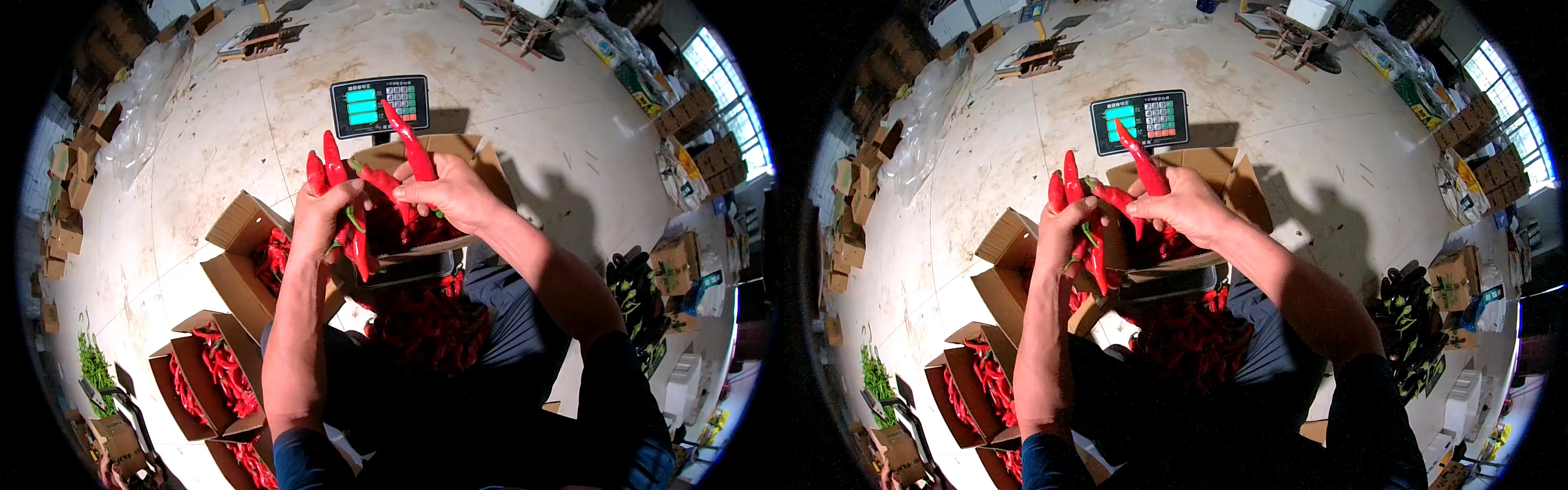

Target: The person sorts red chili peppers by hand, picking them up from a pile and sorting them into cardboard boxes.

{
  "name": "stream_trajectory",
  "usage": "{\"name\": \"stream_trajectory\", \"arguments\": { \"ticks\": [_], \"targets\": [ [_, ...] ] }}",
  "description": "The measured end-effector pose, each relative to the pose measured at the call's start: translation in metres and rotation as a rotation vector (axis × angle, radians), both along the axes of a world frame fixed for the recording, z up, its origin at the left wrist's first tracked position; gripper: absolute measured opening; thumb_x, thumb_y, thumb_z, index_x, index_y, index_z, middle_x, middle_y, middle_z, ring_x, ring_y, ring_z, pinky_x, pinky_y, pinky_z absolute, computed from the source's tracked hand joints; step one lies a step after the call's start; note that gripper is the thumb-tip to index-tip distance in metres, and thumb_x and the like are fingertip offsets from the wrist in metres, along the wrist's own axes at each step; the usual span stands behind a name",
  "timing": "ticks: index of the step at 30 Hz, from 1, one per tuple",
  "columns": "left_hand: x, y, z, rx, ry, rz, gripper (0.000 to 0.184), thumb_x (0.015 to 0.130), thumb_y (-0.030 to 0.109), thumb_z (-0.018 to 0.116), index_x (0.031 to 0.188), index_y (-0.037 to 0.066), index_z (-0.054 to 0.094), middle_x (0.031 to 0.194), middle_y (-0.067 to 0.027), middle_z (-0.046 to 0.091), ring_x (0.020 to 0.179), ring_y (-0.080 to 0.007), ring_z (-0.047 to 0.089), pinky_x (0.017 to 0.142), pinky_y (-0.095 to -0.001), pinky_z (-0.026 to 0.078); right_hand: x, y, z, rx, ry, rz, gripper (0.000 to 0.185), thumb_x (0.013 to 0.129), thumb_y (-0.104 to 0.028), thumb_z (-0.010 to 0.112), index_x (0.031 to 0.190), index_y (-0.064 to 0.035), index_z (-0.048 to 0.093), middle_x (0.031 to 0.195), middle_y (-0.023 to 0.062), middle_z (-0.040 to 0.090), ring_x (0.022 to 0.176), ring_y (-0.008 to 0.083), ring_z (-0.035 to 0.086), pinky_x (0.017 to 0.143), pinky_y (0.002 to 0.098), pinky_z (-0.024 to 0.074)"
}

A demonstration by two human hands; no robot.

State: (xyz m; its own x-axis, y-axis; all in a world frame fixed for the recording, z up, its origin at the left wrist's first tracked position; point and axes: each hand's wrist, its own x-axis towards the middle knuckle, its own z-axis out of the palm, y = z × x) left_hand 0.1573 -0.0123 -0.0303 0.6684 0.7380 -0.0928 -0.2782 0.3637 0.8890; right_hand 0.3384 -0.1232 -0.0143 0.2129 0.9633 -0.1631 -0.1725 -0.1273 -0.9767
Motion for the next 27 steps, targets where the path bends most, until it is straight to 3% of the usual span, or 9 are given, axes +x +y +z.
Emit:
{"name": "stream_trajectory", "arguments": {
  "ticks": [6,10,11,14,15,18,24,27],
  "targets": [
    [0.009,-0.013,0.006,-0.021,-0.096,0.048,0.022,0.084,0.007,0.067,0.104,-0.002,0.063,0.088,-0.0098,0.068,0.070,-0.0147,0.063,0.066,-0.0275,0.051,-0.010,0.000,-0.001,-0.011,-0.199,0.013,0.024,0.083,-0.011,0.076,0.100,-0.0007,0.063,0.078,0.0035,0.066,0.063,0.0085,0.057,0.053,0.0243,0.0450],
    [0.006,-0.007,0.003,-0.025,-0.068,0.050,0.022,0.082,0.007,0.066,0.102,-0.003,0.064,0.089,-0.0104,0.069,0.068,-0.0149,0.062,0.066,-0.0278,0.051,-0.021,-0.003,0.010,0.174,-0.367,-0.030,0.032,0.096,-0.031,0.065,0.104,-0.0007,0.062,0.073,0.0008,0.060,0.059,0.0075,0.055,0.050,0.0244,0.0429],
    [0.004,-0.005,0.004,-0.034,-0.061,0.050,0.022,0.082,0.007,0.065,0.102,-0.003,0.064,0.089,-0.0105,0.069,0.068,-0.0151,0.062,0.066,-0.0278,0.051,-0.017,-0.005,0.009,0.055,-0.280,-0.020,0.040,0.100,-0.040,0.057,0.104,-0.0005,0.060,0.069,0.0003,0.056,0.055,0.0075,0.053,0.048,0.0254,0.0411],
    [0.005,-0.005,0.005,-0.066,-0.095,0.061,0.023,0.081,0.006,0.063,0.102,-0.002,0.063,0.090,-0.0115,0.069,0.068,-0.0159,0.062,0.067,-0.0280,0.051,-0.017,-0.008,0.019,0.076,-0.267,-0.008,0.040,0.101,-0.040,0.054,0.103,-0.0007,0.059,0.066,0.0000,0.054,0.052,0.0074,0.052,0.047,0.0262,0.0401],
    [0.005,-0.006,0.006,-0.078,-0.107,0.064,0.023,0.081,0.006,0.063,0.103,-0.002,0.062,0.091,-0.0118,0.069,0.068,-0.0159,0.063,0.067,-0.0281,0.052,-0.015,-0.008,0.014,0.069,-0.293,-0.011,0.031,0.100,-0.033,0.057,0.102,-0.0015,0.059,0.067,0.0008,0.055,0.054,0.0075,0.053,0.048,0.0259,0.0409],
    [0.003,-0.005,0.004,-0.082,-0.118,0.021,0.025,0.080,0.006,0.064,0.104,-0.002,0.061,0.094,-0.0127,0.069,0.068,-0.0160,0.063,0.067,-0.0279,0.052,-0.014,-0.008,0.003,0.079,-0.374,-0.020,0.024,0.097,-0.024,0.062,0.100,-0.0010,0.059,0.070,0.0019,0.058,0.060,0.0094,0.056,0.054,0.0269,0.0447],
    [0.001,-0.006,0.005,-0.071,-0.089,-0.040,0.025,0.080,0.006,0.066,0.104,-0.001,0.061,0.092,-0.0115,0.069,0.067,-0.0159,0.063,0.065,-0.0273,0.052,-0.019,-0.005,-0.006,0.287,-0.549,-0.019,0.029,0.093,-0.020,0.067,0.112,0.0011,0.062,0.085,0.0061,0.067,0.079,0.0139,0.064,0.072,0.0308,0.0507],
    [-0.001,-0.004,0.005,-0.046,-0.048,-0.069,0.020,0.081,0.006,0.066,0.100,-0.001,0.063,0.086,-0.0092,0.069,0.067,-0.0153,0.063,0.064,-0.0274,0.052,-0.027,-0.008,0.007,0.219,-0.314,0.036,0.033,0.094,-0.024,0.066,0.118,-0.0022,0.063,0.091,0.0100,0.070,0.083,0.0173,0.066,0.077,0.0326,0.0512]
  ]
}}
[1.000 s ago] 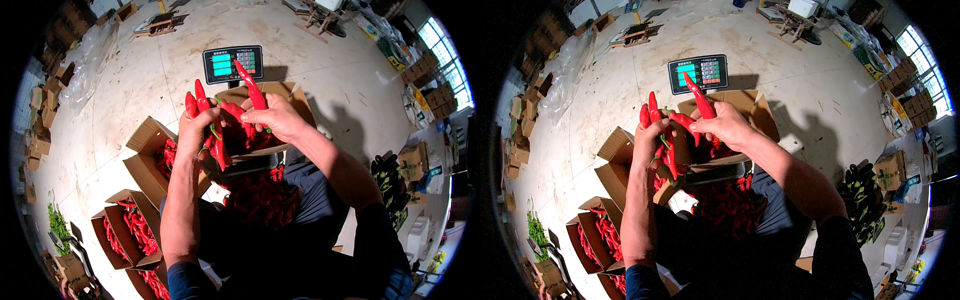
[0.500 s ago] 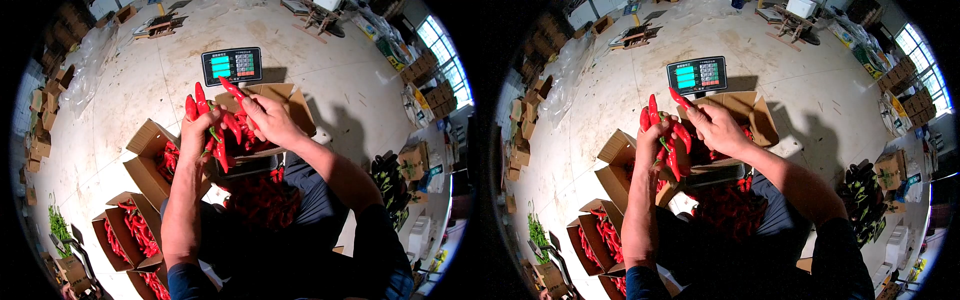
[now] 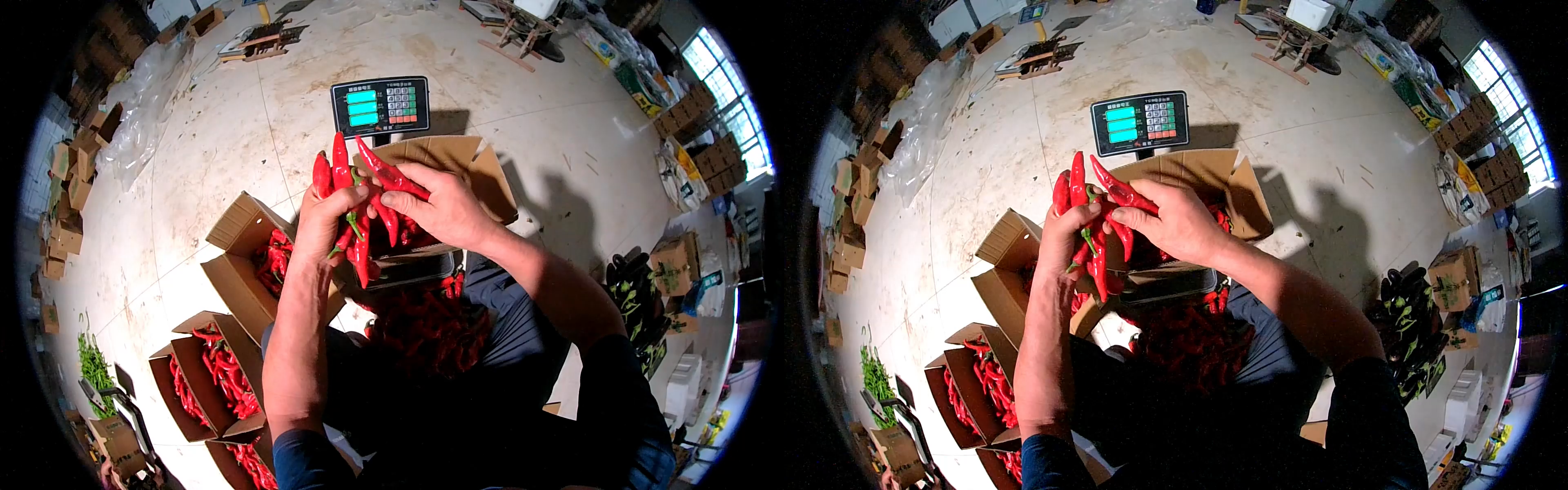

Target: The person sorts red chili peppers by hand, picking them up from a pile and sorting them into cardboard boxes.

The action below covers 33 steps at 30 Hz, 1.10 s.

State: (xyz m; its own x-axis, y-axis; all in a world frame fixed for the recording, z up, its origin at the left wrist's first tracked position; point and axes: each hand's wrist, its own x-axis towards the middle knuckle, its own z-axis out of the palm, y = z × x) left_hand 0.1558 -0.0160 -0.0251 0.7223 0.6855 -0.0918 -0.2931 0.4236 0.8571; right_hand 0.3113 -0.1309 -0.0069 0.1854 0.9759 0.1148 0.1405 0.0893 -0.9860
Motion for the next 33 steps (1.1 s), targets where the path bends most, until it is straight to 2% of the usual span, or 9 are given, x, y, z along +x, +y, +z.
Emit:
{"name": "stream_trajectory", "arguments": {
  "ticks": [6,9,12,15,18,21,26,29,33],
  "targets": [
    [0.002,-0.002,0.004,0.018,0.098,0.035,0.011,0.084,0.008,0.068,0.093,0.001,0.067,0.079,-0.0054,0.068,0.067,-0.0133,0.063,0.063,-0.0276,0.052,0.004,-0.002,-0.009,0.032,-0.360,-0.099,0.034,0.094,-0.028,0.064,0.118,-0.0040,0.065,0.098,0.0163,0.069,0.089,0.0307,0.067,0.081,0.0362,0.0506],
    [0.001,-0.001,0.001,0.030,0.113,0.022,0.011,0.085,0.009,0.069,0.093,0.001,0.067,0.079,-0.0049,0.068,0.066,-0.0127,0.063,0.063,-0.0274,0.052,0.012,-0.003,-0.003,0.019,-0.565,-0.060,0.032,0.094,-0.017,0.065,0.121,0.0007,0.064,0.096,0.0107,0.065,0.087,0.0167,0.062,0.080,0.0298,0.0501],
    [0.000,0.004,-0.004,0.043,0.162,0.027,0.013,0.084,0.010,0.070,0.093,0.001,0.067,0.078,-0.0046,0.068,0.065,-0.0125,0.063,0.061,-0.0272,0.051,0.016,-0.004,-0.002,0.010,-0.536,-0.022,0.034,0.092,-0.019,0.068,0.119,0.0017,0.064,0.096,0.0111,0.062,0.086,0.0194,0.062,0.079,0.0296,0.0496],
    [0.000,0.003,-0.002,0.075,0.182,0.029,0.014,0.083,0.011,0.072,0.092,0.001,0.068,0.078,-0.0046,0.068,0.065,-0.0124,0.063,0.060,-0.0270,0.050,0.018,-0.004,-0.007,0.020,-0.492,0.024,0.032,0.094,-0.027,0.065,0.113,-0.0018,0.067,0.092,0.0135,0.067,0.084,0.0255,0.065,0.077,0.0344,0.0497],
    [0.002,0.002,-0.003,0.079,0.193,0.015,0.015,0.082,0.012,0.072,0.092,0.001,0.068,0.078,-0.0048,0.068,0.065,-0.0126,0.063,0.060,-0.0272,0.050,0.028,0.002,-0.013,-0.216,-0.183,0.204,0.030,0.098,-0.027,0.061,0.107,-0.0001,0.069,0.085,0.0057,0.068,0.076,0.0146,0.062,0.071,0.0291,0.0494],
    [0.004,0.001,-0.003,0.080,0.221,0.000,0.018,0.082,0.013,0.072,0.094,0.000,0.068,0.079,-0.0054,0.068,0.066,-0.0131,0.063,0.062,-0.0276,0.051,0.035,0.003,-0.020,-0.239,0.086,0.312,0.029,0.100,-0.025,0.058,0.103,0.0009,0.070,0.081,0.0013,0.068,0.073,0.0082,0.059,0.067,0.0249,0.0486],
    [0.006,0.000,-0.005,0.076,0.212,-0.002,0.019,0.082,0.013,0.072,0.095,-0.001,0.067,0.080,-0.0053,0.068,0.068,-0.0133,0.063,0.062,-0.0277,0.051,0.036,0.004,-0.014,-0.292,0.153,0.283,0.032,0.093,-0.021,0.069,0.105,0.0075,0.066,0.091,0.0083,0.070,0.082,0.0107,0.062,0.072,0.0252,0.0503],
    [0.008,0.001,-0.008,0.051,0.221,0.019,0.019,0.082,0.013,0.072,0.095,0.000,0.067,0.079,-0.0044,0.067,0.067,-0.0130,0.062,0.061,-0.0277,0.050,0.035,0.003,-0.011,-0.278,0.128,0.243,0.031,0.089,-0.020,0.073,0.103,0.0074,0.066,0.089,0.0090,0.069,0.081,0.0106,0.062,0.070,0.0249,0.0499],
    [0.009,0.004,-0.013,0.048,0.228,0.047,0.019,0.082,0.013,0.072,0.095,0.001,0.067,0.077,-0.0034,0.065,0.066,-0.0127,0.061,0.060,-0.0276,0.049,0.034,0.006,-0.007,-0.268,0.176,0.180,0.028,0.088,-0.015,0.074,0.105,0.0053,0.065,0.096,0.0084,0.068,0.087,0.0108,0.062,0.077,0.0252,0.0512]
  ]
}}
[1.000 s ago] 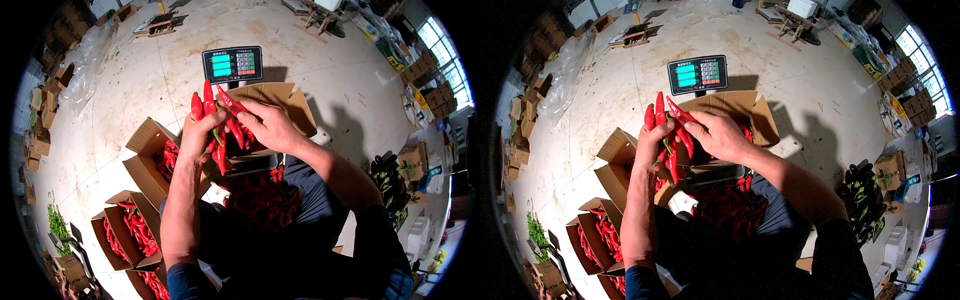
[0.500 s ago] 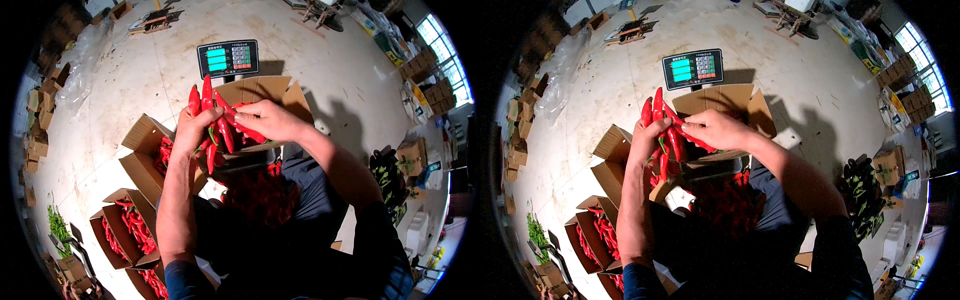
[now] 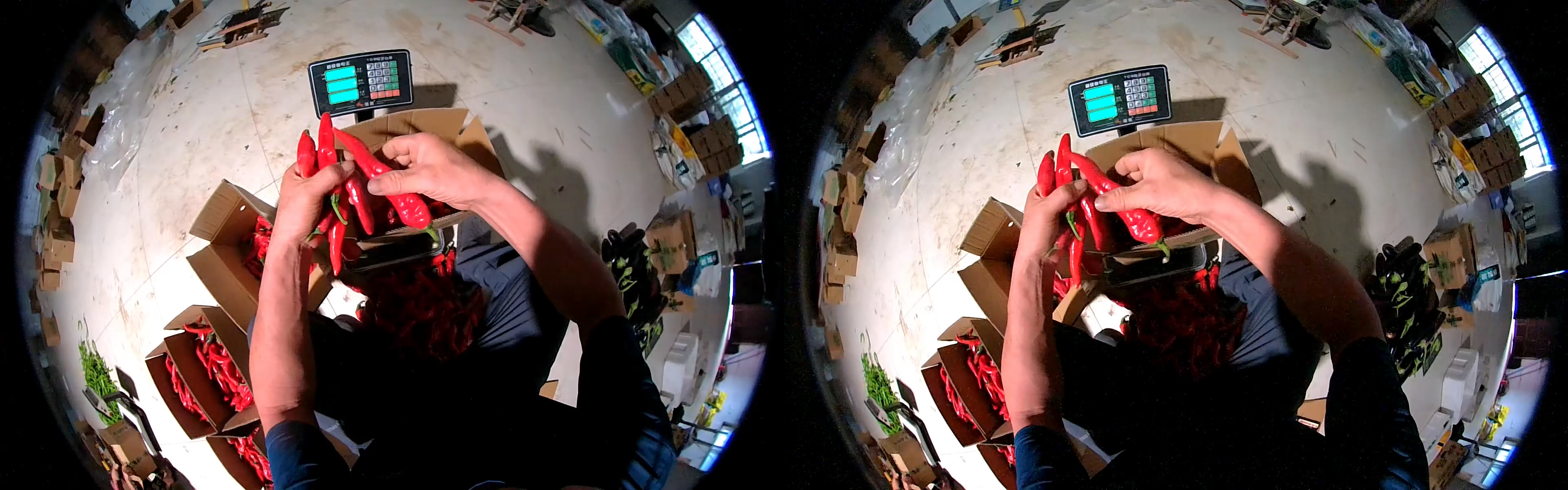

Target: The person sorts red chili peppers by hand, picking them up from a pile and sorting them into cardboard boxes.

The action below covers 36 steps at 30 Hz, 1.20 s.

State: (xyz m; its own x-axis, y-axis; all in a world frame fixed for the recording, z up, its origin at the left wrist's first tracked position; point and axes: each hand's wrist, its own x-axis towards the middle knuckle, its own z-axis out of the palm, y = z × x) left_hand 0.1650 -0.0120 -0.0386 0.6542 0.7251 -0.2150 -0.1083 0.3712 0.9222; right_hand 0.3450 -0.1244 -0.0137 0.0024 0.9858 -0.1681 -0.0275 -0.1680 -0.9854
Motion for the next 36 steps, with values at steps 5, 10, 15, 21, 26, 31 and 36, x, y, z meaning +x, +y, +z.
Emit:
{"name": "stream_trajectory", "arguments": {
  "ticks": [5,10,15,21,26,31,36],
  "targets": [
    [0.002,-0.002,0.001,-0.016,-0.035,0.004,0.017,0.083,0.013,0.072,0.094,0.002,0.065,0.076,-0.0035,0.065,0.064,-0.0127,0.061,0.059,-0.0276,0.048,0.003,0.004,-0.005,-0.029,0.022,-0.079,0.027,0.088,-0.018,0.074,0.101,0.0036,0.066,0.091,0.0061,0.068,0.081,0.0095,0.063,0.073,0.0230,0.0505],
    [0.000,0.000,0.000,-0.058,-0.078,0.001,0.018,0.083,0.014,0.071,0.094,0.002,0.065,0.076,-0.0048,0.065,0.063,-0.0138,0.061,0.059,-0.0288,0.049,0.000,0.003,-0.003,0.031,-0.113,-0.213,0.034,0.083,-0.032,0.077,0.088,0.0003,0.069,0.072,0.0017,0.062,0.064,0.0086,0.054,0.057,0.0261,0.0428],
    [-0.004,-0.002,0.007,-0.081,-0.129,0.004,0.017,0.084,0.012,0.069,0.095,0.001,0.064,0.078,-0.0073,0.067,0.065,-0.0158,0.063,0.061,-0.0291,0.051,0.003,-0.002,0.011,0.124,-1.151,-0.199,0.035,0.086,-0.030,0.074,0.106,-0.0012,0.069,0.091,0.0113,0.070,0.083,0.0149,0.065,0.075,0.0298,0.0507],
    [-0.004,-0.005,0.008,-0.075,-0.199,0.007,0.018,0.083,0.010,0.071,0.097,0.000,0.064,0.080,-0.0082,0.067,0.067,-0.0169,0.064,0.064,-0.0284,0.051,0.012,0.005,-0.006,0.062,-0.738,-0.122,0.040,0.090,-0.030,0.071,0.117,-0.0004,0.065,0.096,0.0110,0.068,0.087,0.0164,0.064,0.076,0.0312,0.0508],
    [-0.004,-0.009,0.009,0.025,-0.112,-0.025,0.020,0.083,0.009,0.072,0.100,0.001,0.065,0.082,-0.0058,0.067,0.069,-0.0140,0.063,0.065,-0.0275,0.051,-0.019,-0.002,-0.002,0.180,-0.172,-0.012,0.069,0.089,-0.018,0.073,0.140,0.0117,0.038,0.095,0.0155,0.069,0.086,0.0133,0.063,0.076,0.0265,0.0509],
    [-0.004,-0.010,0.010,0.092,-0.096,-0.074,0.026,0.090,0.021,0.069,0.104,0.000,0.064,0.082,-0.0069,0.067,0.067,-0.0140,0.062,0.061,-0.0267,0.049,-0.015,0.003,0.008,0.119,-0.178,0.051,0.051,0.091,-0.009,0.065,0.134,0.0101,0.045,0.091,0.0150,0.068,0.081,0.0173,0.066,0.074,0.0287,0.0545],
    [-0.001,-0.005,0.003,-0.075,-0.256,-0.079,0.045,0.097,0.045,0.054,0.102,0.001,0.059,0.085,-0.0107,0.065,0.067,-0.0187,0.062,0.060,-0.0288,0.049,-0.007,-0.002,0.012,0.023,0.178,-0.023,0.021,0.089,-0.002,0.050,0.109,0.0057,0.053,0.091,0.0157,0.066,0.079,0.0231,0.068,0.067,0.0351,0.0577]
  ]
}}
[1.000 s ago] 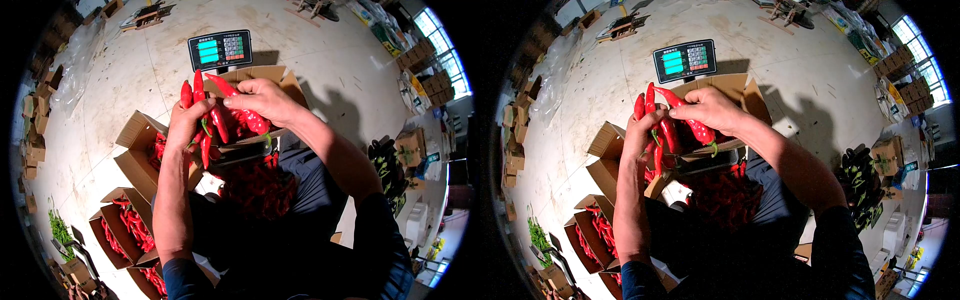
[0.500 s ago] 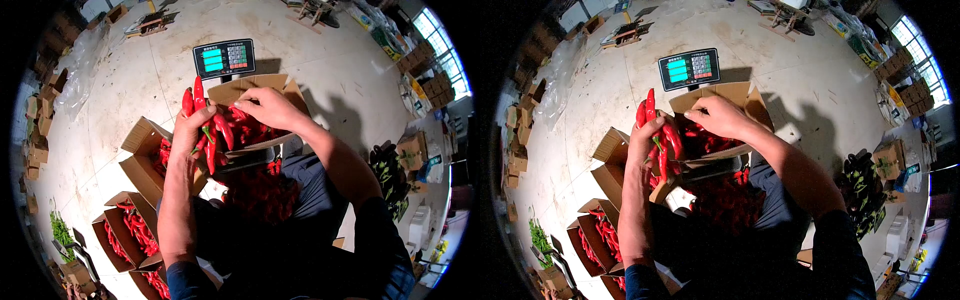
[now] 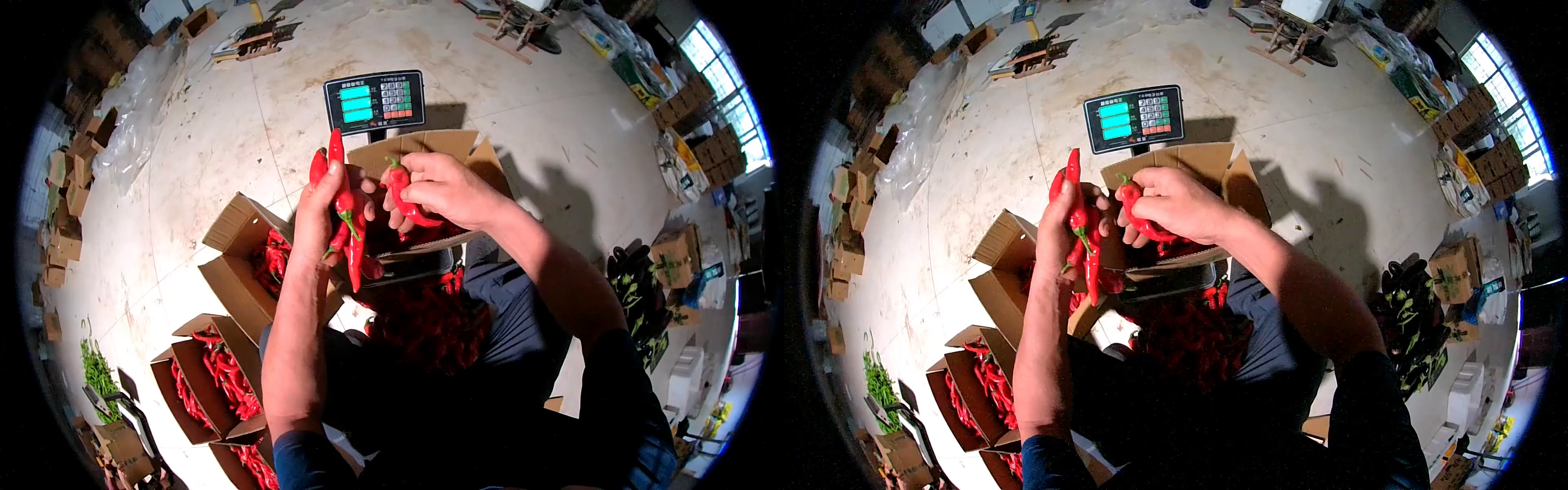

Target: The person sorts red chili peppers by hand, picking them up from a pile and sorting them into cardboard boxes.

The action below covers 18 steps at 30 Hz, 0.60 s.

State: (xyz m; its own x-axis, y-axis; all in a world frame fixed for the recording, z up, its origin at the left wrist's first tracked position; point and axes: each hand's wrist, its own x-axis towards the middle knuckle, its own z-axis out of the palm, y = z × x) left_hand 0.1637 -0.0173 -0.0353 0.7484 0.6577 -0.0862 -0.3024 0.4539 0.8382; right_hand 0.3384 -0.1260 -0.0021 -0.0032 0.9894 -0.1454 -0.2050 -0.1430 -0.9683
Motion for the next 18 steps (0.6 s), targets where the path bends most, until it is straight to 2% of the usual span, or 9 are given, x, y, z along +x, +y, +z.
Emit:
{"name": "stream_trajectory", "arguments": {
  "ticks": [3,6,12,15,18],
  "targets": [
    [0.000,0.005,-0.005,-0.119,-0.084,-0.078,0.047,0.099,0.047,0.048,0.096,0.002,0.057,0.082,-0.0099,0.061,0.071,-0.0217,0.060,0.064,-0.0307,0.049,0.003,0.002,-0.004,-0.009,0.177,0.019,0.023,0.091,0.000,0.050,0.112,0.0067,0.051,0.097,0.0163,0.064,0.082,0.0241,0.068,0.072,0.0347,0.0578],
    [0.003,0.000,-0.002,-0.150,-0.064,-0.056,0.046,0.098,0.047,0.051,0.093,0.002,0.060,0.081,-0.0104,0.064,0.063,-0.0216,0.062,0.061,-0.0302,0.050,-0.002,0.000,0.004,0.002,0.253,0.051,0.022,0.093,0.000,0.053,0.114,0.0068,0.051,0.099,0.0159,0.065,0.086,0.0247,0.068,0.074,0.0352,0.0579],
    [0.000,0.001,-0.003,-0.128,-0.039,-0.061,0.046,0.098,0.047,0.051,0.091,0.002,0.060,0.081,-0.0114,0.064,0.064,-0.0214,0.062,0.062,-0.0304,0.051,0.000,0.003,-0.003,0.056,0.149,0.076,0.027,0.093,-0.002,0.060,0.117,0.0071,0.051,0.105,0.0161,0.065,0.091,0.0260,0.069,0.075,0.0359,0.0585],
    [0.000,0.001,-0.005,-0.136,-0.033,-0.085,0.040,0.097,0.040,0.052,0.091,0.001,0.060,0.081,-0.0121,0.064,0.064,-0.0225,0.062,0.064,-0.0318,0.051,-0.006,0.000,0.002,0.041,0.107,-0.014,0.019,0.090,0.000,0.061,0.107,0.0060,0.055,0.096,0.0146,0.066,0.080,0.0226,0.068,0.068,0.0330,0.0569],
    [0.001,-0.002,-0.004,-0.165,-0.081,-0.123,0.033,0.092,0.031,0.052,0.091,0.000,0.060,0.082,-0.0125,0.064,0.065,-0.0236,0.062,0.066,-0.0334,0.051,0.001,0.005,-0.014,0.045,0.044,-0.078,0.011,0.085,0.000,0.062,0.095,0.0036,0.057,0.081,0.0112,0.065,0.064,0.0163,0.062,0.057,0.0272,0.0504]
  ]
}}
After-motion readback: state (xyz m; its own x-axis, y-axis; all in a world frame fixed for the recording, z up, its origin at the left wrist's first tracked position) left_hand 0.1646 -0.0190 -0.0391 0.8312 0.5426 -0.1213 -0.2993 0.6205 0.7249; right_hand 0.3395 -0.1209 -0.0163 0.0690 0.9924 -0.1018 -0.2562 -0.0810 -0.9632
